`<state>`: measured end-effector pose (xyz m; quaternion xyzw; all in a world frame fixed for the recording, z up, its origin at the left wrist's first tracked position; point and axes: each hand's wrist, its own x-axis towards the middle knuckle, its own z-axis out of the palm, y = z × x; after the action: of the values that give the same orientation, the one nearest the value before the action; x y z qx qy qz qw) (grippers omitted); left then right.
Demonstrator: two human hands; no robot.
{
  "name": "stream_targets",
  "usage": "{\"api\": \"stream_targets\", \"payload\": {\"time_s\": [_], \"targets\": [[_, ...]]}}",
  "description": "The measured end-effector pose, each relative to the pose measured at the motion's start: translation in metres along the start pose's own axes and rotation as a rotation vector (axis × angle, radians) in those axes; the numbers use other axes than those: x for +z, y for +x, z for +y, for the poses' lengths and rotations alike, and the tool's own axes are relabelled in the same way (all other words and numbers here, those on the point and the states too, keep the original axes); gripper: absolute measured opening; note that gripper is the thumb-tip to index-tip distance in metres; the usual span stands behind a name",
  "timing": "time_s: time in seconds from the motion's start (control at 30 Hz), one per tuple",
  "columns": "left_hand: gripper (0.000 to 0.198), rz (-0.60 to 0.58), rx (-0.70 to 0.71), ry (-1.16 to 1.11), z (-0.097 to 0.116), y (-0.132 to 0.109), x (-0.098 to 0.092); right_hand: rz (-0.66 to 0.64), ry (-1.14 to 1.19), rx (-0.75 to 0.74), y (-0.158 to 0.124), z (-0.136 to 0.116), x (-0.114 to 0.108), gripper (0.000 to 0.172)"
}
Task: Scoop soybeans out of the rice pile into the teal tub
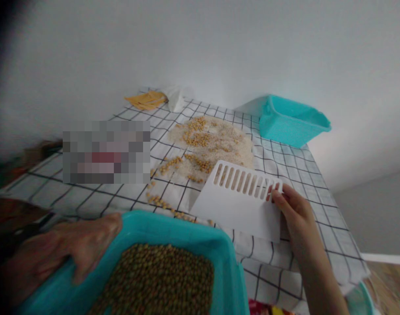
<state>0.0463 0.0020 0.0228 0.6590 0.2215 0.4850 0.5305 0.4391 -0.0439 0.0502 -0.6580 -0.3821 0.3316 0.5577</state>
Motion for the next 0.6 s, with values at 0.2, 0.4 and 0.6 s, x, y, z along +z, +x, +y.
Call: {"api": "stream_targets", "payload": {"time_s": [0.2,0.4,0.6], "targets": [[0.065,0.067,0.058,0.033,0.009,0.009,0.009,-0.127,-0.032,0.056,0.016,-0.008,0.011,0.033],[0.065,0.025,0.094,0.055,0.014,0.013,0.01,-0.177,0.02,0.104,0.014,-0.01,0.013,0.033],[0.067,0.102,0.075,0.07,0.01,0.011,0.011,-0.066,0.107,0.094,0.011,-0.003,0.011,0.028]]}}
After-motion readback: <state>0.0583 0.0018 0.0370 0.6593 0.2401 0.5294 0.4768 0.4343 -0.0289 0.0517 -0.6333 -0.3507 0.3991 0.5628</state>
